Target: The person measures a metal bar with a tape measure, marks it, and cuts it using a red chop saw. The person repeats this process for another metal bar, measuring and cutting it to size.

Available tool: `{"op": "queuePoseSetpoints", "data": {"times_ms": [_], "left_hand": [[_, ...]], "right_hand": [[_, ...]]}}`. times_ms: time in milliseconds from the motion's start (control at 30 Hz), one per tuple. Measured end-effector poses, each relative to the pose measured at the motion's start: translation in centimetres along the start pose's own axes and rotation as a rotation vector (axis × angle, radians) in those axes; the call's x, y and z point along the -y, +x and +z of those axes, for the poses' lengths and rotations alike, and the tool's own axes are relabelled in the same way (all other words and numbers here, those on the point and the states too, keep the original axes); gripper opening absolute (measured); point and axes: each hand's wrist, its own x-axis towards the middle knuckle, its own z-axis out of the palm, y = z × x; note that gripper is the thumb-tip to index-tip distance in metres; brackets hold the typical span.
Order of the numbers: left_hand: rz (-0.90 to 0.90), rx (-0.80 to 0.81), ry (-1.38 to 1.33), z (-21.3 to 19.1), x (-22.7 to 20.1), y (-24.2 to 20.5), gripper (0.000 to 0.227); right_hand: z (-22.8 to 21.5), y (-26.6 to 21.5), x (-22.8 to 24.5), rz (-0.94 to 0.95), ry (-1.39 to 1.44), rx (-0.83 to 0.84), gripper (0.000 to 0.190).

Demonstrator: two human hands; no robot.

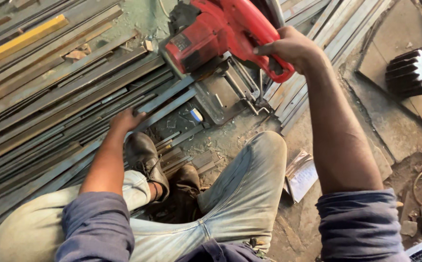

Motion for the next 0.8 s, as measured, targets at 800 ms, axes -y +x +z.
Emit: {"op": "queuePoseSetpoints", "data": {"times_ms": [800], "left_hand": [[-0.160,-0.102,-0.455,1.3,2.2,0.4,0.066]], "right_hand": [[0.6,1.5,-2.2,0.005,-0.117,-0.087,0.042]]}}
